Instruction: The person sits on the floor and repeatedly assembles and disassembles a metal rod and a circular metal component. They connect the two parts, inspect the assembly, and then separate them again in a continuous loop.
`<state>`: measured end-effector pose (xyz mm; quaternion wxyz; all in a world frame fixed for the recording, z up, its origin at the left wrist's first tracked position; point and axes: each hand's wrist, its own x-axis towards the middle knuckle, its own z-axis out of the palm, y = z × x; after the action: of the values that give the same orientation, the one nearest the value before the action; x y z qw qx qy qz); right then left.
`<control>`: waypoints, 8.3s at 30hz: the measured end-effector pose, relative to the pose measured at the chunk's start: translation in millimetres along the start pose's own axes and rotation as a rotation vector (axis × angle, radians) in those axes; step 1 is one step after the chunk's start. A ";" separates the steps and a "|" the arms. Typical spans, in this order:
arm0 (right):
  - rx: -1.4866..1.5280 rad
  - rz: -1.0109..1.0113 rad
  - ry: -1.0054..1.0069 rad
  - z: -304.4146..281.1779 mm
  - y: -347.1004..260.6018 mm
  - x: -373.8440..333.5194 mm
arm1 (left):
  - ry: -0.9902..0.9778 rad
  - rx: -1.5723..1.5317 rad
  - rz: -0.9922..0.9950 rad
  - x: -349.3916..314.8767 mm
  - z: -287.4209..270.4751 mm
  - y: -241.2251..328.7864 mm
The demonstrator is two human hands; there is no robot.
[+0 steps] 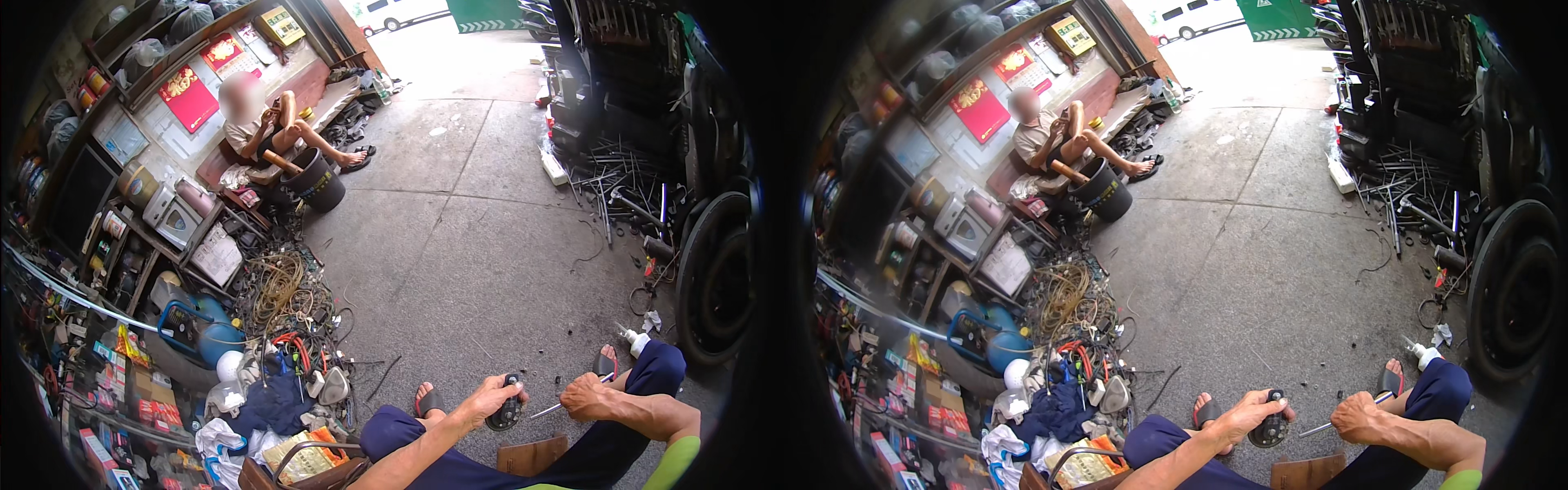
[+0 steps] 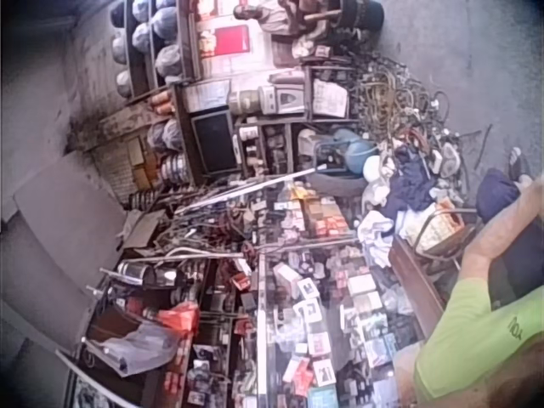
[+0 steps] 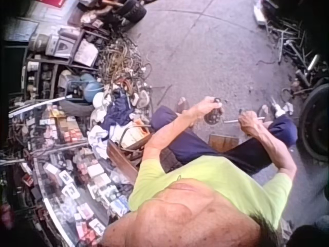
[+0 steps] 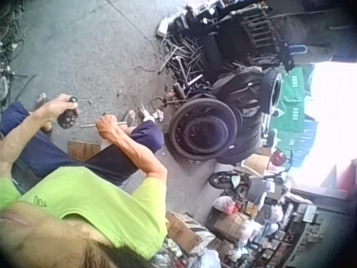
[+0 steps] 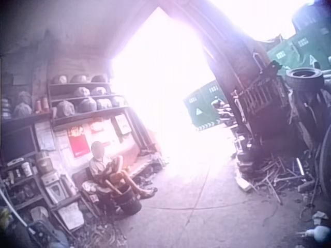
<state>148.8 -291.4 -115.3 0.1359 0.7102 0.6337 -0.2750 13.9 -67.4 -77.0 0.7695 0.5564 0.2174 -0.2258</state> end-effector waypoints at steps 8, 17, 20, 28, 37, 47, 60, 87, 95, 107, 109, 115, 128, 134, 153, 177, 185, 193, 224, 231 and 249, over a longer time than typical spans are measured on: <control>0.013 -0.011 -0.062 -4.4 -1.7 -0.8 | 0.017 0.050 -0.008 4.9 -0.6 -4.3; 0.011 0.050 -0.049 -19.1 -3.2 -9.7 | 0.156 -0.011 0.073 -2.1 1.9 9.0; 0.020 0.040 0.000 -18.4 -1.5 -10.0 | 0.189 -0.017 0.133 -6.9 -3.8 15.5; 0.401 0.199 0.445 -72.8 8.0 -32.6 | 0.392 -0.292 0.326 -40.8 -46.8 60.3; 1.701 0.233 1.012 -111.5 23.6 -54.7 | 1.035 0.561 0.738 -33.1 -53.8 91.3; 1.429 0.162 1.277 -131.9 26.1 -63.2 | 1.114 0.988 0.720 -3.0 -109.5 79.2; 0.418 0.467 0.577 -122.1 26.2 -48.7 | 1.072 0.718 0.731 -0.8 -117.2 78.4; 1.925 -0.125 1.005 -124.4 30.9 -51.4 | 1.106 0.697 0.650 -23.8 -137.1 67.3; 1.920 -0.060 1.031 -123.9 29.4 -54.0 | 1.036 0.711 0.586 -11.4 -122.7 71.0; 1.968 -0.051 0.959 -121.4 30.3 -59.5 | 0.954 -0.603 0.698 -140.8 -241.3 58.7; 2.020 -0.024 0.940 -116.9 34.2 -62.2 | 1.047 -0.735 0.864 -230.2 -269.0 56.3; 2.225 -0.033 0.983 -113.5 46.8 -69.6 | 1.020 -0.760 1.129 -304.9 -234.1 81.3; 2.220 -0.059 0.901 -119.4 34.2 -45.4 | 0.394 -0.717 0.358 -14.9 -125.0 49.7; 2.152 0.003 0.931 -115.5 36.6 -47.5 | 0.429 -0.562 0.314 -12.8 -130.4 49.3; 2.475 0.082 1.339 -99.8 79.9 -70.3 | 0.452 -0.587 0.302 -18.1 -149.6 57.4; 2.392 0.220 0.896 -99.9 55.6 -46.9 | 0.526 -0.605 0.283 -15.7 -149.6 53.8; 2.370 0.201 0.859 -93.1 55.9 -44.6 | 0.515 -0.567 0.305 -14.4 -156.3 48.9; 2.315 0.234 0.855 -94.6 55.2 -43.8 | 0.502 -0.485 0.322 -14.9 -155.4 50.4; 2.088 0.167 0.795 -107.1 41.6 -49.1 | 0.490 -0.379 0.330 -13.5 -153.1 50.9; 2.113 0.139 0.780 -105.9 41.5 -47.1 | 0.465 -0.384 0.349 -11.3 -155.3 48.2; 2.476 -0.319 1.382 -109.8 66.0 -59.7 | 0.511 -0.375 0.354 -11.2 -155.5 48.5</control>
<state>234.4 -291.8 -2.7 -0.9245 0.2803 -0.0014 -0.2584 20.5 95.7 -78.2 0.8062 0.4733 0.3404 0.1010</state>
